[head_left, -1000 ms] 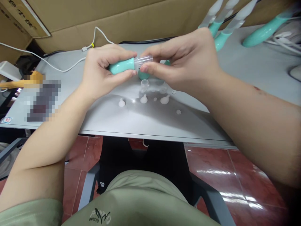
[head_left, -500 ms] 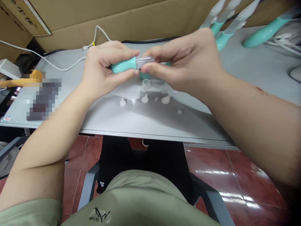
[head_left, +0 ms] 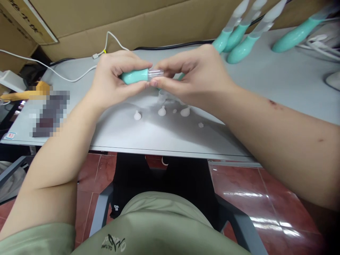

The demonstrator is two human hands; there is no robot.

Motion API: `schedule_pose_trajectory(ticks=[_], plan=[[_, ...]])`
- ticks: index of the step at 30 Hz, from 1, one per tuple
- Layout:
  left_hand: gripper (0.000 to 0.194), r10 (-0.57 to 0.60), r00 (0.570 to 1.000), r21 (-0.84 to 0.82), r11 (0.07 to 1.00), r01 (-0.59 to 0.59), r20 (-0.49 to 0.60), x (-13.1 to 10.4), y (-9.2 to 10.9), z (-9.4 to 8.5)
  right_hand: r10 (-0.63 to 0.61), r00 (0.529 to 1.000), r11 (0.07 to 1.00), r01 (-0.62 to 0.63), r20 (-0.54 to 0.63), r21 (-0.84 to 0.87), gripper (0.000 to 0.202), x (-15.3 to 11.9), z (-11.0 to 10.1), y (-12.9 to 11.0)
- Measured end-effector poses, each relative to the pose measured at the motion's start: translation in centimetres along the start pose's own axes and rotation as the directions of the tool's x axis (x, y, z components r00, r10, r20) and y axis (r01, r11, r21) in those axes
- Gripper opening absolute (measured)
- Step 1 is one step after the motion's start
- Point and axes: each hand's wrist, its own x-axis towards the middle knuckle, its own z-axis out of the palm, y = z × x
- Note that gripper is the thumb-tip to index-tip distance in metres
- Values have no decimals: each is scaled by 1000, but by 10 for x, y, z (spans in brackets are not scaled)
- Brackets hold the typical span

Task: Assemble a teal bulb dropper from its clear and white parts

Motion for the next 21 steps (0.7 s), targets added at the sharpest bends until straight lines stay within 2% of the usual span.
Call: schedule_pose_trajectory(ticks=[2, 4, 6, 7, 9, 13, 17, 19, 21], plan=[[40, -31, 998, 51, 998, 28, 49, 0, 0, -15, -3, 999, 995, -1, -37, -100, 23, -2, 1, -4], [33, -44, 999, 88, 995, 42, 26, 1, 0, -30, -26, 996, 979, 8, -86, -202, 32, -4, 2, -7], [32, -64, 998, 103, 993, 65, -12, 2, -1, -40, -88, 994, 947, 61, -70, -317, 27, -6, 3, -8], [33, -77, 997, 106, 991, 79, -27, 2, -1, -43, -116, 993, 926, 99, -24, -364, 21, -7, 5, -9], [36, -105, 994, 114, 988, 107, -21, 3, 0, -46, -161, 975, 878, 211, 150, -430, 16, -10, 9, -9], [35, -119, 992, 121, 986, 113, 44, 4, 2, -39, -179, 862, 769, 423, 474, -480, 22, -15, 23, -12], [36, -109, 988, 101, 990, 98, 111, 4, -3, -34, -159, 813, 712, 488, 561, -505, 37, -17, 29, -17], [30, -127, 977, 75, 991, 115, 174, 3, -8, -35, -173, 811, 725, 489, 559, -485, 42, -17, 27, -17], [33, -156, 961, 36, 988, 151, 229, 2, -13, -37, -202, 812, 738, 494, 547, -460, 44, -16, 22, -14]])
